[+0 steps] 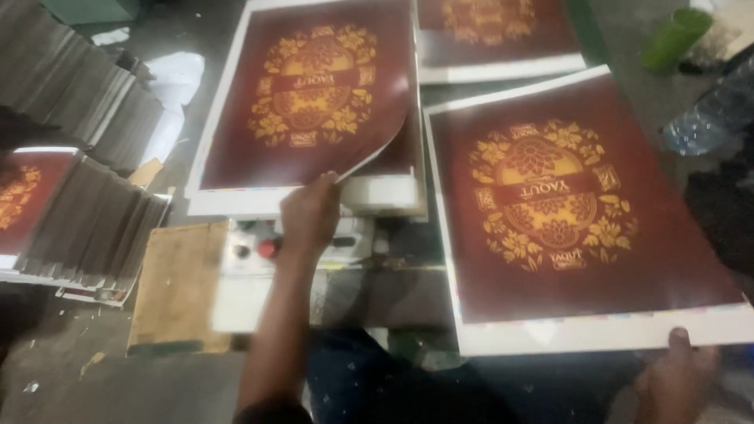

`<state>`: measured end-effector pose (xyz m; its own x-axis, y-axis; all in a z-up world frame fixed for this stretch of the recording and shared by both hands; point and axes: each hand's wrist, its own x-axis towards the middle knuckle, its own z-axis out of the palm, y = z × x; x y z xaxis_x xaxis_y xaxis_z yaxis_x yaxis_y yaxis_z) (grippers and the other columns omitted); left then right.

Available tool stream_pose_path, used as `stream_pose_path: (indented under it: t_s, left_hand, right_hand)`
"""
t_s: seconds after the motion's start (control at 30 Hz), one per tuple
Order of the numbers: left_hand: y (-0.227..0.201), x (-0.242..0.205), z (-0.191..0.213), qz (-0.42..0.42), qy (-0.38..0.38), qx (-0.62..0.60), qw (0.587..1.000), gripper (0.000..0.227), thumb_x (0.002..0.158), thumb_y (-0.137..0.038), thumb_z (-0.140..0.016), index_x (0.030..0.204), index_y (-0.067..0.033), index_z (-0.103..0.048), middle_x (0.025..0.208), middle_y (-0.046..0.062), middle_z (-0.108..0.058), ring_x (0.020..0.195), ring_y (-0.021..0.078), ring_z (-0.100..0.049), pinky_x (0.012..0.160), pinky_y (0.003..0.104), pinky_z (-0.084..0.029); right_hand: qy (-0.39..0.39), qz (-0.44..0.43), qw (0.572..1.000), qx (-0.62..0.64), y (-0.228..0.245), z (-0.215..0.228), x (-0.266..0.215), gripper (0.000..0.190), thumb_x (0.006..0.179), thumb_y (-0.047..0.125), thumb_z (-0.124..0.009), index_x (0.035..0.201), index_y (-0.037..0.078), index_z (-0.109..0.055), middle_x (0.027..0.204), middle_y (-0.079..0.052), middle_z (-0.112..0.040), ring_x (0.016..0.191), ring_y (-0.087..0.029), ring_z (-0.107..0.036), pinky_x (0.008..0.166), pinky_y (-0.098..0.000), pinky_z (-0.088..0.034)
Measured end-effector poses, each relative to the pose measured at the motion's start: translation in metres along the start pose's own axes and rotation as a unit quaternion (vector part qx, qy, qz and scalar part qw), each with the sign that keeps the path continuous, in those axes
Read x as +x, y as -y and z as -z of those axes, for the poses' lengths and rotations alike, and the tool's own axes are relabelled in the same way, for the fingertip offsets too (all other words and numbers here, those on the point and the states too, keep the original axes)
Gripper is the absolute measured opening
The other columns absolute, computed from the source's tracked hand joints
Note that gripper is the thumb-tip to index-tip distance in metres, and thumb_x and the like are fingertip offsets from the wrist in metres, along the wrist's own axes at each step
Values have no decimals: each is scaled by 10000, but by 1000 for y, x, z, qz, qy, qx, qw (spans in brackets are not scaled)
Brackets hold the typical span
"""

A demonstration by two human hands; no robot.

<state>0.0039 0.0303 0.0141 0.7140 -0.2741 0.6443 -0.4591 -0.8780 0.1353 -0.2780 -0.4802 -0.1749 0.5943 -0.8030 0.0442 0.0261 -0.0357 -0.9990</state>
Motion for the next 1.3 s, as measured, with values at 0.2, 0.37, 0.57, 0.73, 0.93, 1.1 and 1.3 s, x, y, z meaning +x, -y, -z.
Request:
stream_pose_path:
  t_s: [0.2, 0.37, 0.57, 0.73, 0.93, 1.1, 1.3]
  left_hand:
    - [-2, -8, -3, 83, 267, 79, 957, 196, 1146, -160, -539, 1065, -48, -678, 1080, 120, -744, 694, 219, -750, 593, 373, -583]
    - [0, -19, 6, -88, 100, 46, 990, 363, 944, -342, -642, 1152, -46, -675, 1283, 153, -700, 1174, 301, -693, 908, 409, -602]
    - [-15, -10, 25, -44, 148, 25, 988, 337, 951, -277, -651, 1165, -16, -641, 1301, 194, -686, 1201, 325, -675, 908, 444, -600]
    - [-12, -9, 22, -77, 59, 0, 995, 183, 968, -160, -625, 1111, -48, -642, 1201, 182, -727, 1117, 333, -720, 835, 450, -603]
    - [11, -1, 16, 107, 18, -123, 986, 112, 1065, -177, -648, 1050, -99, -727, 886, 152, -731, 723, 331, -706, 650, 455, -558]
    - [-22, -5, -12, -120, -167, -123, 971, 90, 1019, -44, -619, 1070, -8, -683, 1086, 168, -758, 745, 247, -726, 556, 376, -538]
    - [-165, -41, 1, -158, 199, -52, 966, 200, 915, -279, -718, 993, -98, -687, 1151, 121, -667, 1226, 317, -595, 1141, 644, -371]
  right_hand:
    - [-5, -180, 981, -78, 57, -55, 2, 394, 1094, 186, -499, 1438, -5, -477, 1245, -162, -620, 971, -264, -664, 761, -404, -575]
    - [73, -164, 980, -82, 44, -100, 44, 403, 1091, 172, -482, 1460, 18, -434, 1272, -188, -602, 923, -245, -666, 656, -343, -585]
    - [94, -157, 977, -106, 59, -164, 95, 415, 1087, 200, -476, 1450, 4, -425, 1265, -214, -635, 929, -237, -705, 664, -310, -612]
    - [146, -163, 974, -51, 38, -185, 138, 506, 1113, 268, -483, 1494, -36, -347, 1294, -242, -637, 965, -286, -733, 676, -338, -585]
    - [158, -190, 960, -127, 72, -182, 74, 717, 1065, 236, -489, 1659, 82, -118, 1283, -220, -694, 1005, -306, -721, 753, -419, -577]
    - [277, -270, 915, -118, 94, -196, -12, 565, 1017, 247, -509, 1567, 133, -448, 1229, -142, -734, 984, -279, -710, 756, -392, -554]
    - [466, -208, 787, 347, -9, -213, -51, 240, 1032, 275, -548, 1153, 69, -533, 1155, -189, -709, 1018, -299, -731, 808, -471, -639]
